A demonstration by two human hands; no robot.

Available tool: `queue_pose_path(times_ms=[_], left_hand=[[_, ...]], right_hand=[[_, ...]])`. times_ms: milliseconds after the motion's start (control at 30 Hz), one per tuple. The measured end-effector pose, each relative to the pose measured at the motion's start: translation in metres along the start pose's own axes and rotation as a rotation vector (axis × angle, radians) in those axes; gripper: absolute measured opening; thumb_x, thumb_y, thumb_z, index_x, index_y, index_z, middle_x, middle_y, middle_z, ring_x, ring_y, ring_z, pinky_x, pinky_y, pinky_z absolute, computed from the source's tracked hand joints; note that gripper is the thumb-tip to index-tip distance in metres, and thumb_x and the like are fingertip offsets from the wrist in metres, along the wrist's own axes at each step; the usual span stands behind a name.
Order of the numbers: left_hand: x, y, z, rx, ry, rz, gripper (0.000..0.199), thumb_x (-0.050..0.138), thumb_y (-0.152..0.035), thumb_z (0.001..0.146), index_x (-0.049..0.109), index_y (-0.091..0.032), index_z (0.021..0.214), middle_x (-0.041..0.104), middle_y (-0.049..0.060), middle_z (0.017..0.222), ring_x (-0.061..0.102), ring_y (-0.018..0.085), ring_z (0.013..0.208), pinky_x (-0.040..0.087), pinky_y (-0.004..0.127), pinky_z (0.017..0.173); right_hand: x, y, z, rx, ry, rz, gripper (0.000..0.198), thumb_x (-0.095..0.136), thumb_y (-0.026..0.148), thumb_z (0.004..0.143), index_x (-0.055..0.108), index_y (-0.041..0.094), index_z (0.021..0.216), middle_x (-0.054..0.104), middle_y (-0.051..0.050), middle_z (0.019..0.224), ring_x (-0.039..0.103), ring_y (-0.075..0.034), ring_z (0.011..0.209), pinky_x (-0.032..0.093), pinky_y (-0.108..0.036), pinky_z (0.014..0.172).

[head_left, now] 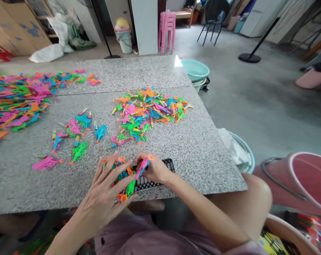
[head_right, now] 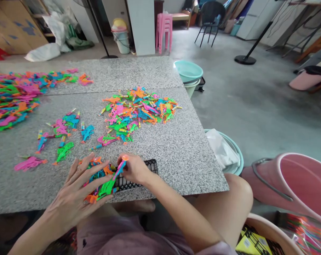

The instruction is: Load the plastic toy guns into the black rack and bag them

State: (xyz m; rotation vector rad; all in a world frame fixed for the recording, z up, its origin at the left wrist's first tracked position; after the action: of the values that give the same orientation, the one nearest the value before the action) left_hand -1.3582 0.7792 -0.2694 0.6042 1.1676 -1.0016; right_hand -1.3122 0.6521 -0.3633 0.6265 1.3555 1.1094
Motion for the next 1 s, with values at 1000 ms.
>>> queue_pose_path(times_ms=[1000], left_hand=[[-0.004, -0.004, 0.004, -0.072, 0.106, -0.171, 0.046, 0.076, -0.034, 0.076, 0.065, -0.026, 0.12, 0.069, 0.002, 0.131, 0.026, 0.037, 0.151, -0.011, 0.063, 0.124]], right_hand=[[-0.037, -0.005, 0.051, 0.059, 0.093, -0.916, 0.026, 0.05, 0.002, 0.092, 0.067, 0.011, 0.109, 0.064, -0.015, 0.12, 0.056, -0.024, 0.118, 0.048, -0.034, 0.097]])
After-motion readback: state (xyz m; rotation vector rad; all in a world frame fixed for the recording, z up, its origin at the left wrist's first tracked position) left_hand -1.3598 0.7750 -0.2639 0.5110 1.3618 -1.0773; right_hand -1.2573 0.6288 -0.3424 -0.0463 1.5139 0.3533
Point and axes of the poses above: each hand's wrist, its own z-axis towards the middle knuckle, its own x-axis out of the palm, y = z × x, the point moved 8 cm from there along z, towards the middle knuckle
